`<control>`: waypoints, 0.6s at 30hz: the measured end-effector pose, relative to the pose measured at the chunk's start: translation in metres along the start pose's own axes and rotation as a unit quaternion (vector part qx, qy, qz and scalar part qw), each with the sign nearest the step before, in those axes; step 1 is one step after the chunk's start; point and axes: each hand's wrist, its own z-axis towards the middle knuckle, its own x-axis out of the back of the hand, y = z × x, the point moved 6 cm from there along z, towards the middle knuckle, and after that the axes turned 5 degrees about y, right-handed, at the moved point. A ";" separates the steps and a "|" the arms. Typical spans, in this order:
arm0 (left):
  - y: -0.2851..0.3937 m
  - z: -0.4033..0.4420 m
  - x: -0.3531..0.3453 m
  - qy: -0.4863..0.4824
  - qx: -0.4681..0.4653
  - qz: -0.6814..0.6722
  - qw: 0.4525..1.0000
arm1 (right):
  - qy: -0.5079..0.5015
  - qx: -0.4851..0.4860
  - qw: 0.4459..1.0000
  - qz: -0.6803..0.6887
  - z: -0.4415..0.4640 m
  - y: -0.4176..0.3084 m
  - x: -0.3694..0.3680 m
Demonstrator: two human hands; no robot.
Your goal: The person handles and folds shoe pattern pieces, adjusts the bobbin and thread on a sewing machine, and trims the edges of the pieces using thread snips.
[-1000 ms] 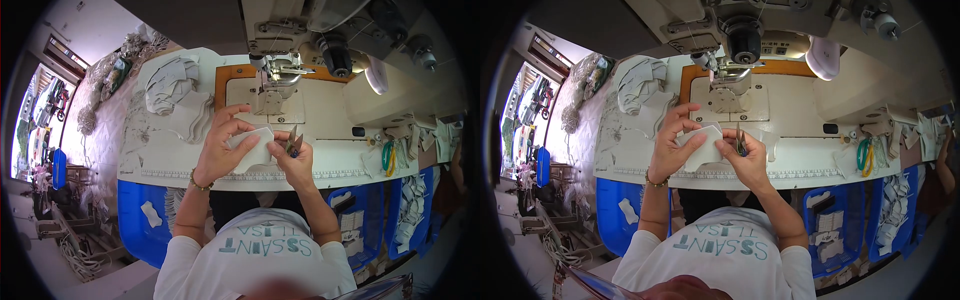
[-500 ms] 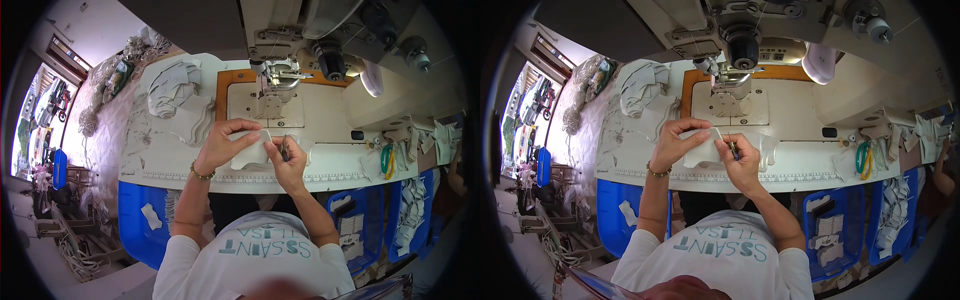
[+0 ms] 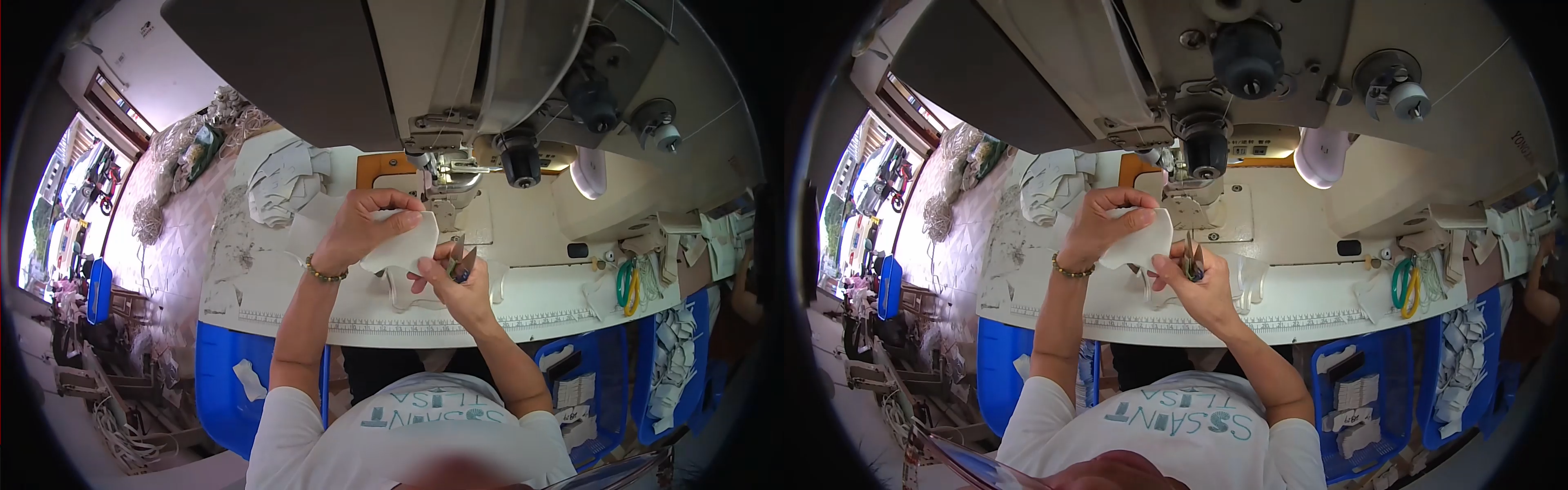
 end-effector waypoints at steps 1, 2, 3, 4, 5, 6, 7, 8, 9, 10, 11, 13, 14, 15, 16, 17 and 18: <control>0.002 0.005 0.000 -0.010 0.006 -0.008 1.000 | 0.000 0.005 1.000 0.000 0.003 -0.002 -0.001; 0.005 0.012 0.001 -0.011 0.003 -0.006 1.000 | 0.023 0.016 1.000 -0.002 0.006 -0.006 -0.002; 0.007 0.020 0.001 -0.020 -0.003 -0.022 1.000 | 0.047 0.026 0.999 -0.004 0.010 -0.010 -0.003; 0.009 0.028 0.001 -0.028 -0.008 -0.038 0.999 | 0.047 0.029 0.998 -0.003 0.014 -0.012 -0.004; 0.007 0.036 0.003 -0.035 0.004 -0.040 0.999 | 0.051 0.048 0.997 0.014 0.019 -0.014 -0.004; 0.011 0.041 0.004 -0.036 0.002 -0.039 0.999 | 0.055 0.067 0.996 0.031 0.023 -0.016 -0.005; 0.014 0.044 0.004 -0.037 0.022 -0.038 0.998 | 0.055 0.070 0.996 0.032 0.026 -0.016 -0.006; 0.015 0.047 0.004 -0.038 0.041 -0.037 0.998 | 0.061 0.069 0.994 0.052 0.029 -0.017 -0.007; 0.014 0.051 0.005 -0.039 0.039 -0.036 0.998 | 0.067 0.068 0.993 0.073 0.032 -0.017 -0.007; 0.012 0.055 0.007 -0.038 0.024 -0.027 0.999 | 0.067 0.070 0.993 0.072 0.033 -0.017 -0.008; 0.012 0.058 0.007 -0.037 0.009 -0.018 0.999 | 0.069 0.074 0.991 0.086 0.033 -0.017 -0.009; 0.015 0.059 0.007 -0.037 0.003 -0.010 0.999 | 0.071 0.079 0.989 0.099 0.035 -0.016 -0.009; 0.016 0.059 0.007 -0.035 0.000 -0.003 0.999 | 0.074 0.083 0.989 0.092 0.035 -0.015 -0.009; 0.014 0.060 0.008 -0.035 -0.001 -0.003 0.999 | 0.077 0.086 0.990 0.086 0.036 -0.014 -0.010; 0.010 0.062 0.009 -0.041 0.001 0.001 0.999 | 0.076 0.086 0.990 0.084 0.036 -0.013 -0.010; 0.008 0.064 0.010 -0.046 0.003 0.005 0.999 | 0.081 0.091 0.989 0.086 0.037 -0.013 -0.011; 0.009 0.064 0.011 -0.045 0.003 0.003 0.999 | 0.085 0.093 0.988 0.087 0.036 -0.012 -0.011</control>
